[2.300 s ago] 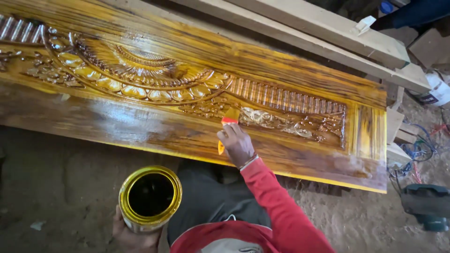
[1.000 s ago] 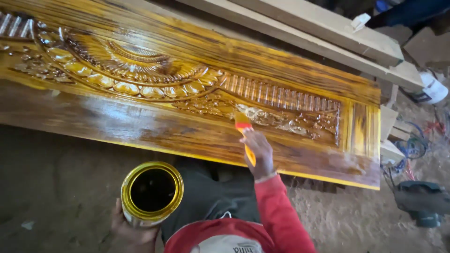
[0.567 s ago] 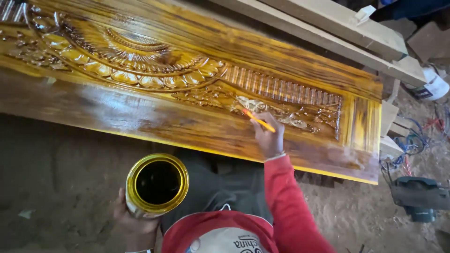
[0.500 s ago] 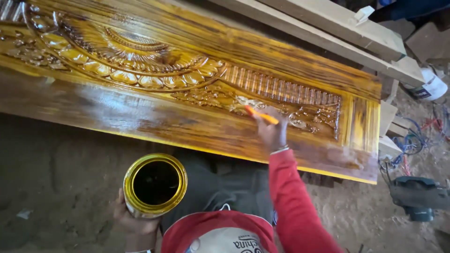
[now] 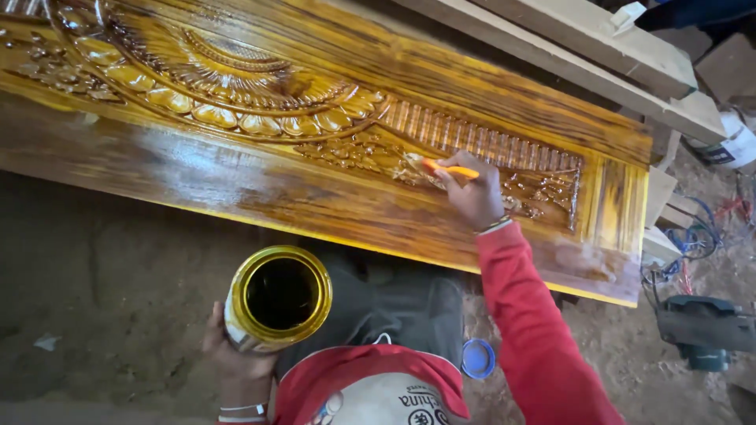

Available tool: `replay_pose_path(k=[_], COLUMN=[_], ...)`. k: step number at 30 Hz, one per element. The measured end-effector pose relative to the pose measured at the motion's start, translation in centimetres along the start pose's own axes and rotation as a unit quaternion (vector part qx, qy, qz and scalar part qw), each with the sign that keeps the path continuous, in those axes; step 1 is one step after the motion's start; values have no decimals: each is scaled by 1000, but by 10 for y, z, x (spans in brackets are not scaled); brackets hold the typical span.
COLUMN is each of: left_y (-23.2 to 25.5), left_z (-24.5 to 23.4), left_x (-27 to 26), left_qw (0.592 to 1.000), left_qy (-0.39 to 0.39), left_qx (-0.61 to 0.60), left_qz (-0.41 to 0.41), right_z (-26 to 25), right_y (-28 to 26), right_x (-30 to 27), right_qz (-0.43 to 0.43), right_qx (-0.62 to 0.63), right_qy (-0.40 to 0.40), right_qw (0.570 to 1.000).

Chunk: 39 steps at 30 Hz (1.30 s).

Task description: The person applies a liquid finish to a carved wooden panel using a brush, repeatedly dipping the brush into a container and spreading the liquid across the intricate details.

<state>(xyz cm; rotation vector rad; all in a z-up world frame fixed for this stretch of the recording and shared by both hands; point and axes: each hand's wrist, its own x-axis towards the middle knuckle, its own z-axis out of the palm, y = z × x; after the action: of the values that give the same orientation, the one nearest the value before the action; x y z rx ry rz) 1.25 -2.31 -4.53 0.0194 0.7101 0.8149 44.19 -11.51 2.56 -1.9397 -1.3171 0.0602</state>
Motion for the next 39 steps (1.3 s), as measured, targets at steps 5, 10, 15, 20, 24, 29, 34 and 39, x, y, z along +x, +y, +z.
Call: replay_pose_path(k=[5, 10, 15, 20, 24, 29, 34, 39], left_y=[-2, -7, -11, -12, -16, -25, -34, -38], left_z=[4, 7, 7, 51, 58, 63, 63, 64], left_x=[4, 6, 10, -3, 0, 7, 7, 5], left_qw=[1000, 997, 997, 987, 983, 975, 971, 974], left_qy=[-9, -77, -55, -150, -170, -204, -221, -205], left_qx=[10, 1, 44, 10, 29, 52, 40, 46], left_qz=[23, 3, -19, -47, -56, -73, -87, -84], right_z=[-2, 1, -1, -53, -99, -83, -60, -61], right_y=[-1, 20, 14, -21, -89, -163, -198, -206], right_x=[3, 1, -9, -30, -77, -90, -73, -68], right_qz=[-26, -30, 4, 81, 93, 55, 19, 86], right_qx=[45, 72, 42, 154, 369, 318, 207, 79], right_qy=[-15, -5, -1, 125, 172, 64, -6, -35], right_qw=[999, 997, 999, 977, 909, 944, 978, 993])
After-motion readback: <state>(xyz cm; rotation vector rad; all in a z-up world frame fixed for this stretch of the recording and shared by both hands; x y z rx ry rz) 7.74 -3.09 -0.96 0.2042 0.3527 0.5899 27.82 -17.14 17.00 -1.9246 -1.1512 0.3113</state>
